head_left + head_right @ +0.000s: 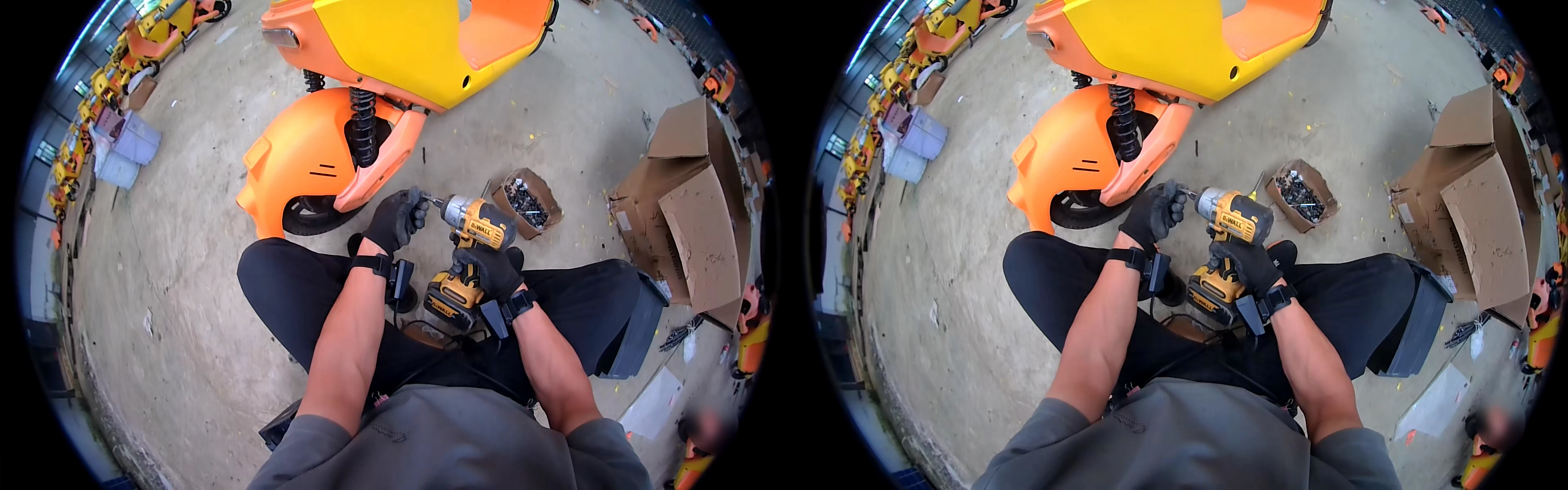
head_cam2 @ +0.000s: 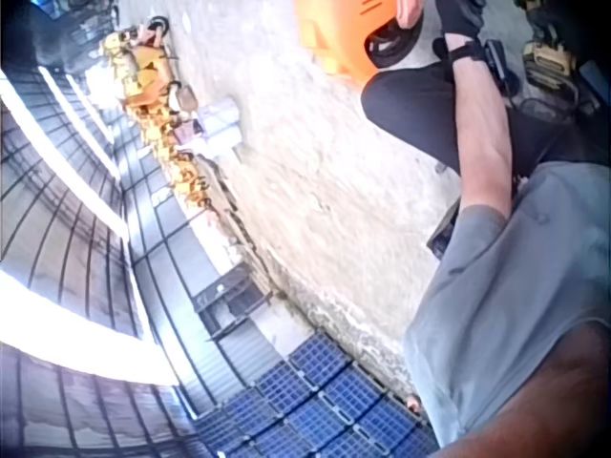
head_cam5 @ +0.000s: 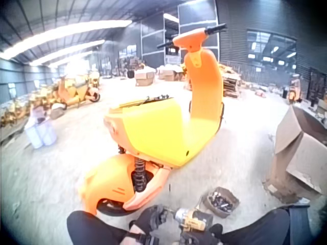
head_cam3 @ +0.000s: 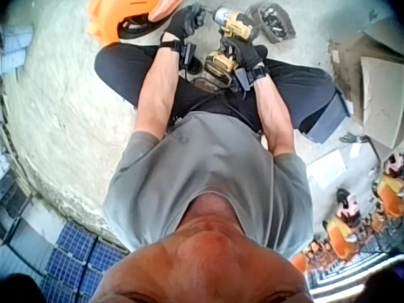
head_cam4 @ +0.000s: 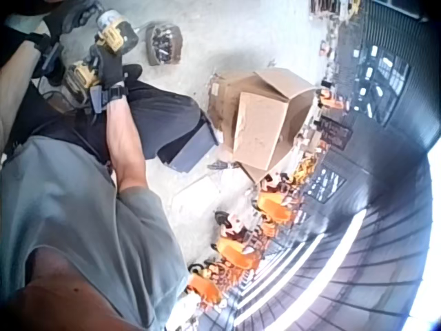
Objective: The person removes screws from a scooter using an impact driver, aligns a new orange body panel, and fastens it with screws by hand and with the impact driver.
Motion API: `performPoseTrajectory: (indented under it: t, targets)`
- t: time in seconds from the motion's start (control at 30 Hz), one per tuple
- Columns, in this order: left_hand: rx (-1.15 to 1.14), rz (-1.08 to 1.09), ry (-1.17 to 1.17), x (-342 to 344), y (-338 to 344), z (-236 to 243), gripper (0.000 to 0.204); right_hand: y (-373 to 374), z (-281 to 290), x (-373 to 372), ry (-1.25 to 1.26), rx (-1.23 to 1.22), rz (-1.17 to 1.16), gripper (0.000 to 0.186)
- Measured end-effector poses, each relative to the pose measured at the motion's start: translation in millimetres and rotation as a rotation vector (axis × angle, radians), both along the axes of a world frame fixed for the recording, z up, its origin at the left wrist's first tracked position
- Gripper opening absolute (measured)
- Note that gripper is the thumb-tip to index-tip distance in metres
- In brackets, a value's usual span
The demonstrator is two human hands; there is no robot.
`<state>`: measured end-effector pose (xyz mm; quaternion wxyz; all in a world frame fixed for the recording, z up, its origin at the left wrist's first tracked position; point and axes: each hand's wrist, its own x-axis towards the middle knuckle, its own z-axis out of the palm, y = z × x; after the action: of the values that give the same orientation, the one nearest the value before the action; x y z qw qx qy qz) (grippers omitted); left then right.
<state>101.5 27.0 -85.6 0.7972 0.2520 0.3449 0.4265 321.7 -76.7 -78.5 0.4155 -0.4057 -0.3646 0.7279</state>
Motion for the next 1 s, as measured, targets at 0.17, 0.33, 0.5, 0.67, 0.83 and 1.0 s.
performPoseTrajectory:
  t: [0.17,0.33,0.5,0.67,0.83,1.0]
  targets:
    - [-0.01,-0.006,-0.007,1,-1,-5,0.031,0,-8,1,0.007,-0.032,-0.043,0.024]
    - [-0.044,0.0,-0.064,2,1,-9,0.031,2,-5,-1,-0.008,-0.015,-0.024,0.025]
    - [-0.017,-0.004,-0.12,5,-1,-10,0.035,2,-6,-3,0.035,-0.042,-0.041,0.024]
    - [-0.011,0.01,-0.159,12,0,-10,0.034,6,-18,3,0.048,-0.058,-0.02,0.024]
    - [-0.119,0.09,-0.127,9,8,-23,0.029,22,-18,-8,0.288,-0.247,-0.033,0.037]
    - [-0.223,0.119,-0.232,7,32,-46,0.019,40,-43,-20,0.205,-0.201,-0.12,0.021]
